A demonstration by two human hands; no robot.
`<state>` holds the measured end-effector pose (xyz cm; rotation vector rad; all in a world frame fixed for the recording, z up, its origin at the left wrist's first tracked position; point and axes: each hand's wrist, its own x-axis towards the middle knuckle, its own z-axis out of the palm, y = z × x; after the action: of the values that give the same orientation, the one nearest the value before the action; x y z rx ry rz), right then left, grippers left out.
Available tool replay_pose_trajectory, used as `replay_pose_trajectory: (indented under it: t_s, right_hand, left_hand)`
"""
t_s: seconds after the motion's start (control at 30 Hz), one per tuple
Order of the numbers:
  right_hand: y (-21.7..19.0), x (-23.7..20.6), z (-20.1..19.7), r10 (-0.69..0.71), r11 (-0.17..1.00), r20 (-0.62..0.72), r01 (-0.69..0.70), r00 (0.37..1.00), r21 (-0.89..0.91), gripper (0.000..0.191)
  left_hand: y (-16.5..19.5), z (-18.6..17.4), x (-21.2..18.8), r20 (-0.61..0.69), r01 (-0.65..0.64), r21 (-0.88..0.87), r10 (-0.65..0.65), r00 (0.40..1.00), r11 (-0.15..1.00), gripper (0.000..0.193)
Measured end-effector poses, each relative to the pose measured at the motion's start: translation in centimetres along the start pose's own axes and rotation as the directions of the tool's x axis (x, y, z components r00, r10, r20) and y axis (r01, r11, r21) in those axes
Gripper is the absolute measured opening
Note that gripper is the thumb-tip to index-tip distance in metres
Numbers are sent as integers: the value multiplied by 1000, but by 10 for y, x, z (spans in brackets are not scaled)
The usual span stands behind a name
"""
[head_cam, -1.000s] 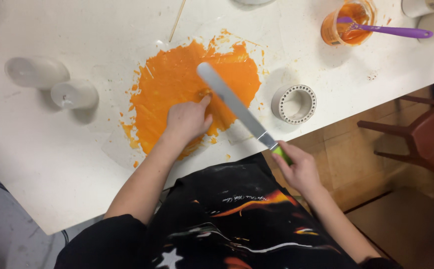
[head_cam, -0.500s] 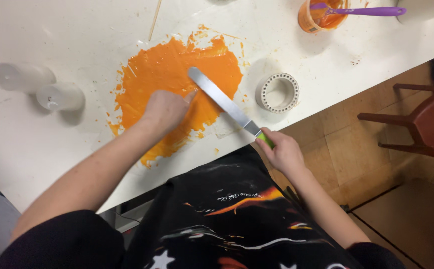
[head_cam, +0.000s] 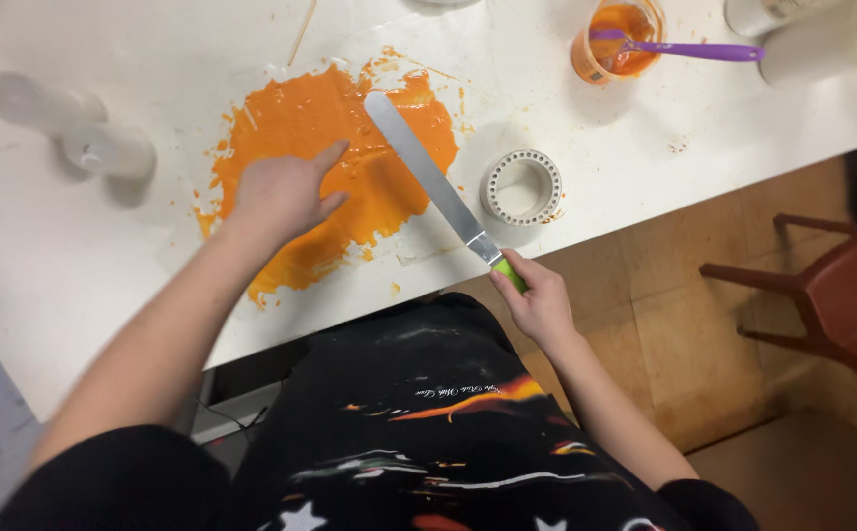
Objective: The person spreads an orange compound on a white surface using a metal spatula, then scrapes the remaining compound from a plastic cup with a purple spatula. The person works at a white table with various containers and tools nearby.
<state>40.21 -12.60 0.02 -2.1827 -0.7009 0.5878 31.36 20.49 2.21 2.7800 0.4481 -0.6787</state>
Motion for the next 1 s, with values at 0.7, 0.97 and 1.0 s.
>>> replay_pose_trajectory:
  t_s: [0.7,0.97,1.0]
  right_hand:
    - [-34,-4,36,64,994,15,-63,998,-85,37]
    - [-52,-10,77,87,996,-136,-82,987,42,38]
    - [-49,-13,82,32,999,-164,-25,986,42,38]
  left_hand:
    - [32,52,-18,86,105,-717,62,994,-689,105]
    - [-10,67,-19,187,188,-976,23,982,-108,111]
    - [-18,71,-18,112,111,-990,2,994,85,104]
